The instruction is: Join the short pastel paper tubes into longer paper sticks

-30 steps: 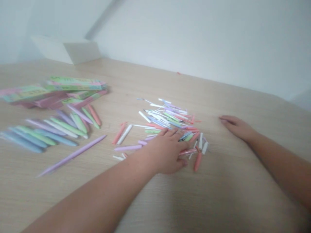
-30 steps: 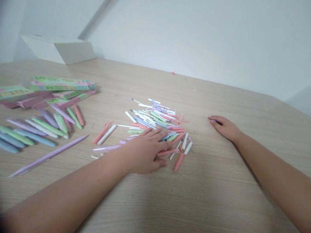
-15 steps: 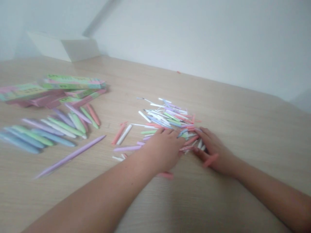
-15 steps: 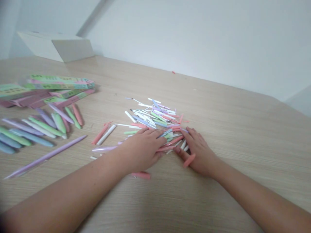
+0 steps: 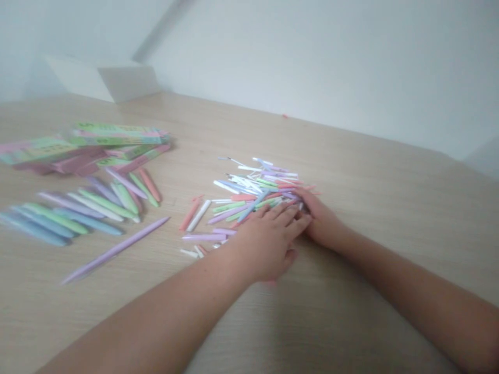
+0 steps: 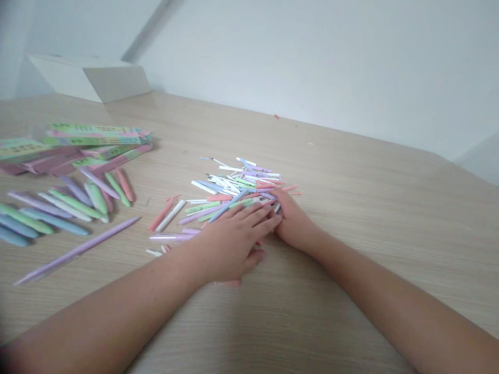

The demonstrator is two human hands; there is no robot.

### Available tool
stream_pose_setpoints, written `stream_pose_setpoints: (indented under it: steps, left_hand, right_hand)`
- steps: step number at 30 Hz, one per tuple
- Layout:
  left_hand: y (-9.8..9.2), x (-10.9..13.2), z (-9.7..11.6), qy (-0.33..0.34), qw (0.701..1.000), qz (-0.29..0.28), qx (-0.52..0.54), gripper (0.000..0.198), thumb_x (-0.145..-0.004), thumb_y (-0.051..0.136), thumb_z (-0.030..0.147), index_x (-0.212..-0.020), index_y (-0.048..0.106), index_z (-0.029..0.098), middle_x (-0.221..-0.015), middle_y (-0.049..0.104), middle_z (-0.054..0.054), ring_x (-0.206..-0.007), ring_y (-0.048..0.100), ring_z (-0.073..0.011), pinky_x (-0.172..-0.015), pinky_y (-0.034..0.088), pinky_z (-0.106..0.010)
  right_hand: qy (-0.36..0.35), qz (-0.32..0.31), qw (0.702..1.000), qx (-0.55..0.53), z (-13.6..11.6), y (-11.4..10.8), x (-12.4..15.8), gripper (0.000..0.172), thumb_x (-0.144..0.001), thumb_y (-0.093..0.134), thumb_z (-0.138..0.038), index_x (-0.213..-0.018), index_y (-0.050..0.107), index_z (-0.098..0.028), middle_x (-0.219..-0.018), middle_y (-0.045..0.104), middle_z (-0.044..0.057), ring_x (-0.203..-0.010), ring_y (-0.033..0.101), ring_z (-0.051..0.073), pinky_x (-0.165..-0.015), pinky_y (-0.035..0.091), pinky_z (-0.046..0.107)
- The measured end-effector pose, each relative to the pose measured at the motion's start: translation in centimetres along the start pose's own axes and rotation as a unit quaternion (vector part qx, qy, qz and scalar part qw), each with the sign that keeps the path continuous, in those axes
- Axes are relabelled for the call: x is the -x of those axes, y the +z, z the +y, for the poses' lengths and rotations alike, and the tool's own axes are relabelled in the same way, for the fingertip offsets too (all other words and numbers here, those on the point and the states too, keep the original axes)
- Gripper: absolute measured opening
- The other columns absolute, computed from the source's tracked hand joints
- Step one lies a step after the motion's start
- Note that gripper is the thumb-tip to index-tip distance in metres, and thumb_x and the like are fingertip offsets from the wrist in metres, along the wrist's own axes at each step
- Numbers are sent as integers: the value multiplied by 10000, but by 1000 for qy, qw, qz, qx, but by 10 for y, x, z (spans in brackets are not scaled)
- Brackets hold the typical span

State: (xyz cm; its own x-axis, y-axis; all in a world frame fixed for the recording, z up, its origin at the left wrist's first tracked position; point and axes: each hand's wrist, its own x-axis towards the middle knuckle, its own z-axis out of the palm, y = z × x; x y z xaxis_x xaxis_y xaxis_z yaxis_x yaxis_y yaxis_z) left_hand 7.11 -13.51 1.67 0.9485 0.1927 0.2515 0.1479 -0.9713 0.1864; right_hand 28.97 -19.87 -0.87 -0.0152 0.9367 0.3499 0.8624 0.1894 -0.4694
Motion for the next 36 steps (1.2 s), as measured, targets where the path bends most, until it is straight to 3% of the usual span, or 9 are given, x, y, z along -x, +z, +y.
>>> stream_pose_setpoints:
  steps: [2, 6, 11, 16, 21, 29, 33, 36]
  left_hand:
    - [5, 1, -7, -28, 1000, -8, -8, 632, -976, 441, 463, -1562, 361, 241, -1654, 338, -66, -1539, 262, -284, -1259, 194, -486]
    - [3, 1, -17, -68, 997, -14, -28, 495, -1019, 359, 454, -1428, 533, 236, -1592, 438, -85, -1513, 314, -302, -1233, 248, -514]
    - [-2, -2, -20, -62, 996, -2, -60, 357, -1007, 414, 363, -1230, 662, 235, -1516, 517, -93, -1462, 389, -292, -1196, 313, -507]
    - [-4, -5, -23, -47, 996, 7, -77, 266, -988, 459, 267, -1074, 709, 244, -1380, 623, -74, -1407, 443, -265, -1174, 339, -468]
    - [-4, -6, -25, -41, 997, 13, -62, 276, -990, 450, 246, -1129, 688, 230, -1297, 667, -67, -1367, 476, -259, -1162, 357, -443]
    - [-10, -4, -27, -65, 997, 12, -44, 236, -928, 512, 234, -1084, 676, 166, -1213, 679, -97, -1241, 552, -268, -1099, 418, -432]
    - [-11, -2, -31, -69, 997, 19, -42, 228, -910, 528, 224, -1070, 684, 183, -1243, 666, -100, -1264, 537, -280, -1093, 417, -447]
    - [-13, -1, -35, -59, 997, 29, -31, 233, -935, 505, 245, -1074, 687, 202, -1223, 664, -99, -1249, 543, -277, -1064, 434, -444]
  right_hand:
    - [25, 11, 1000, 1, 7, -13, 7, 456, -1006, 492, -419, -1441, 510, -283, -1511, 532, 98, -1423, 462, 302, -1196, 345, 553]
    - [36, 6, 998, 49, 19, -33, 31, 347, -989, 524, -415, -1304, 620, -306, -1382, 610, 91, -1305, 562, 310, -1133, 423, 566]
    - [28, -2, 996, 88, 20, -39, 50, 338, -947, 580, -398, -1250, 674, -282, -1207, 658, 111, -1159, 623, 323, -1003, 529, 518]
    - [11, -16, 994, 111, 15, -33, 41, 369, -977, 539, -393, -1307, 682, -311, -1269, 671, 94, -1168, 631, 314, -1009, 523, 521]
    - [-23, -41, 993, 110, 15, -29, 33, 304, -996, 524, -339, -1230, 716, -332, -1208, 722, 59, -1150, 644, 288, -1013, 506, 504]
    - [-23, -90, 990, 110, 11, -30, 29, 207, -997, 507, -276, -1122, 666, -231, -1145, 715, 92, -1082, 636, 267, -986, 478, 457]
    - [-26, -108, 988, 108, 5, -32, 28, 229, -990, 498, -224, -1146, 664, -239, -1144, 711, 85, -1080, 632, 259, -977, 480, 439]
    - [-44, -120, 984, 128, -1, -33, 28, 354, -954, 498, -139, -1256, 650, -245, -1237, 688, 89, -1159, 609, 263, -1025, 460, 447]
